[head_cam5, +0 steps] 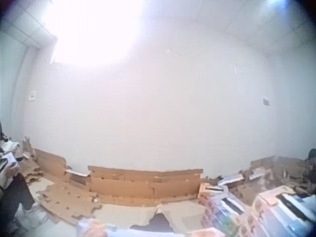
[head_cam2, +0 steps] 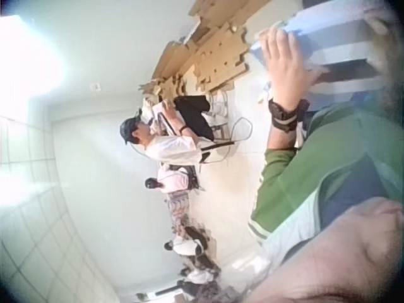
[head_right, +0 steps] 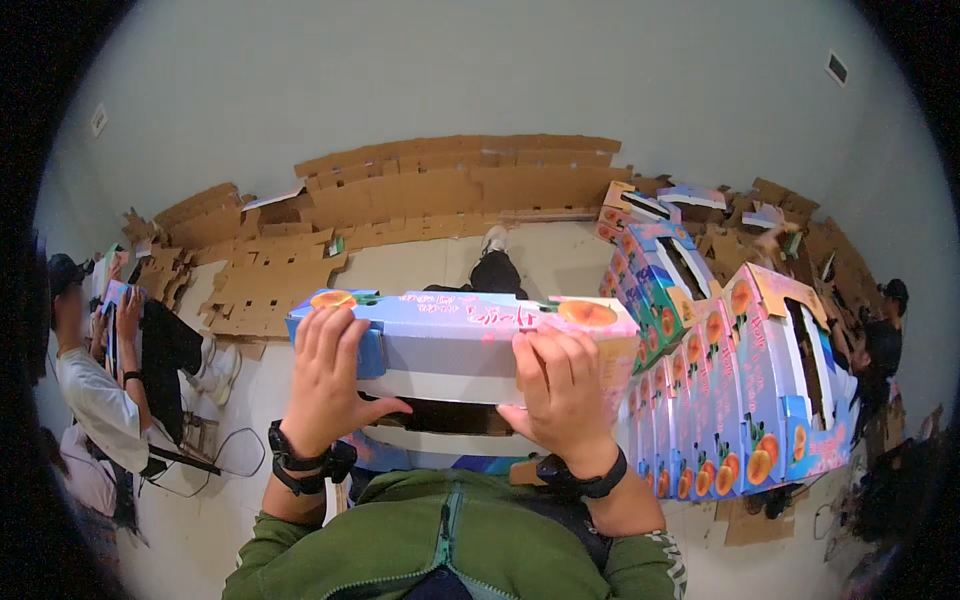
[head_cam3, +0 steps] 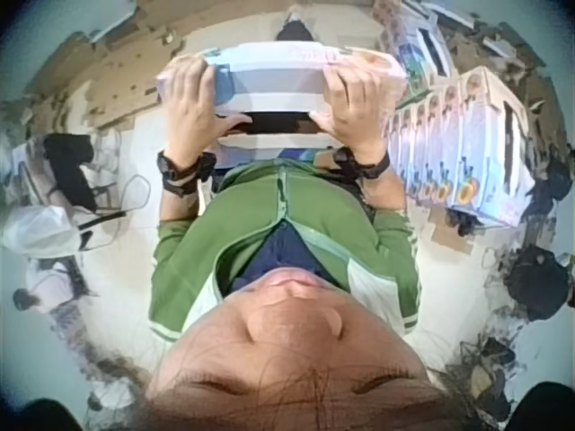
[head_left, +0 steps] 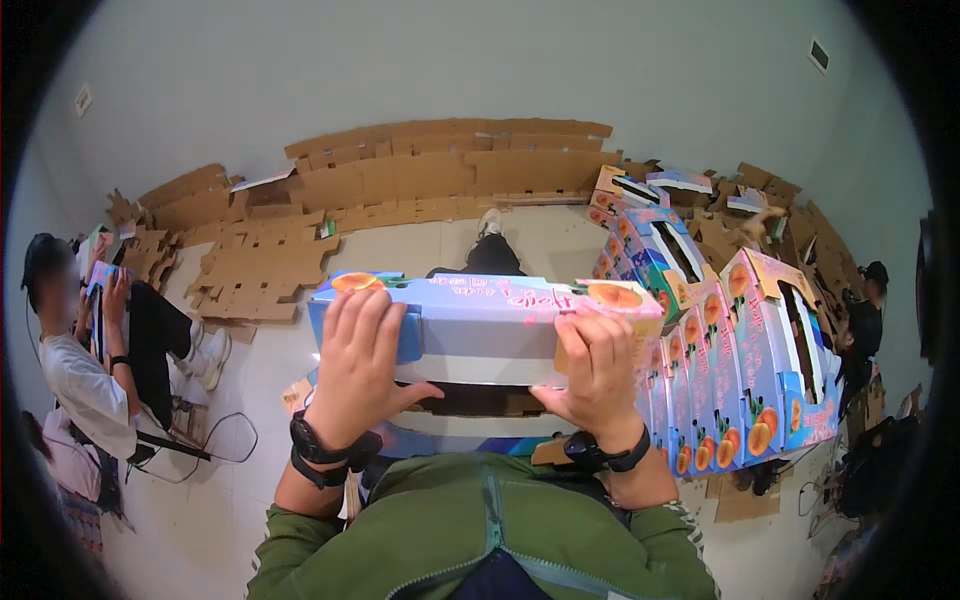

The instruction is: Assemble cardboard fruit boxes by folding and pressing the pre-cut flaps into place.

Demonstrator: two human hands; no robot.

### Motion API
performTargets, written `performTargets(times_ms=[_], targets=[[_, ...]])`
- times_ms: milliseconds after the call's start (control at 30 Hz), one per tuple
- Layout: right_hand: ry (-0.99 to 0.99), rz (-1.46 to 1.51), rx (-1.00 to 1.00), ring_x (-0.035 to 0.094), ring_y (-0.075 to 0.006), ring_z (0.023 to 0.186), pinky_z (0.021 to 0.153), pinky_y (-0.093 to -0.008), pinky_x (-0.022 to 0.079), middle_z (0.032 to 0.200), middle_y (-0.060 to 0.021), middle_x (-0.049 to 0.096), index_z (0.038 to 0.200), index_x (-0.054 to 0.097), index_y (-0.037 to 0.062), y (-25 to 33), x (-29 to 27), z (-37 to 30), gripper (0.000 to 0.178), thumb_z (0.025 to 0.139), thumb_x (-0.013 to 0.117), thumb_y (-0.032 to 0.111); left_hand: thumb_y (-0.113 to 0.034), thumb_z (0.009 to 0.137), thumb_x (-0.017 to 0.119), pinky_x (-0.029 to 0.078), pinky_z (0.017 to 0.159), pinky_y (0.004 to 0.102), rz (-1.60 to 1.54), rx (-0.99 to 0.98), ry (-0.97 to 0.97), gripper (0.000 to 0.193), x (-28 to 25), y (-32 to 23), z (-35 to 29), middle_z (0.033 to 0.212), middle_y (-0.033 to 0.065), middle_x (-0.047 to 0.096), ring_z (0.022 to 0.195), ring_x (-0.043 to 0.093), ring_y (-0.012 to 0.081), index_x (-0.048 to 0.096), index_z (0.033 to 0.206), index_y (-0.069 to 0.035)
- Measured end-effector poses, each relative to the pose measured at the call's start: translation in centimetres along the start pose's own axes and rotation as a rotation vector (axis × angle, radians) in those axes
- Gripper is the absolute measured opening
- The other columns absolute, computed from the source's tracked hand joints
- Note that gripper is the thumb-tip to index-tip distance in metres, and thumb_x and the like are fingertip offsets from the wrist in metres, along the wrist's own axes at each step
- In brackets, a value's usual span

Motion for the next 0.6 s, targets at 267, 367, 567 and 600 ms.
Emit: performTargets(times_ms=[267, 367, 567, 600], targets=[[-0.02, 0.072, -0.009, 0.055, -0.0337, 0.114, 0.099, -0.0533, 0.045, 0.118, -0.0107, 0.054, 0.124, 0.057, 0.0065, -0.6, -1.1, -1.3, 0.089, 0.044, 0.092, 0.023, -0.03, 0.042, 0.095, 0.035, 0.113, 0.0593, 0.009, 0.002, -0.103, 0.098, 1.0, -1.7, -1.6, 0.129, 0.0198, 0.052, 0.127, 0.05, 0.0418, 0.054, 0.126, 0.001], [-0.014, 0.073, -0.006, 0.056, -0.0334, 0.114, 0.099, -0.0537, 0.045, 0.117, -0.0103, 0.055, 0.125, 0.056, 0.007, -0.1, -1.4, -1.5, 0.09, 0.045, 0.092, 0.025, -0.027, 0.042, 0.094, 0.035, 0.113, 0.0589, 0.018, -0.011, -0.103, 0.093, 0.5, -1.8, -2.0, 0.126, 0.0185, 0.052, 0.127, 0.049, 0.0419, 0.055, 0.123, -0.001], [0.023, 0.034, -0.023, 0.062, -0.0318, 0.115, 0.108, -0.0595, 0.041, 0.114, -0.0093, 0.057, 0.132, 0.051, 0.0075, 0.4, -2.0, -0.9, 0.101, 0.045, 0.095, 0.036, -0.023, 0.045, 0.088, 0.033, 0.115, 0.0623, 0.039, -0.057, -0.056, 0.081, -0.1, -2.3, -1.4, 0.12, 0.0172, 0.049, 0.129, 0.047, 0.0422, 0.055, 0.116, -0.001], [0.055, 0.007, -0.008, 0.063, -0.0311, 0.115, 0.11, -0.0615, 0.039, 0.113, -0.0091, 0.057, 0.134, 0.05, 0.0074, 0.3, -2.0, -0.7, 0.104, 0.045, 0.095, 0.039, -0.022, 0.046, 0.087, 0.032, 0.115, 0.0632, 0.039, -0.049, -0.053, 0.078, -0.1, -2.3, -1.2, 0.12, 0.0172, 0.049, 0.13, 0.047, 0.0425, 0.055, 0.115, -0.001]])
Point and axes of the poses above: each hand's wrist, its own z-axis towards the middle knuckle, its own x-axis out of the palm, y = z × x, the point moved 7 cm from there along z, towards the middle knuckle
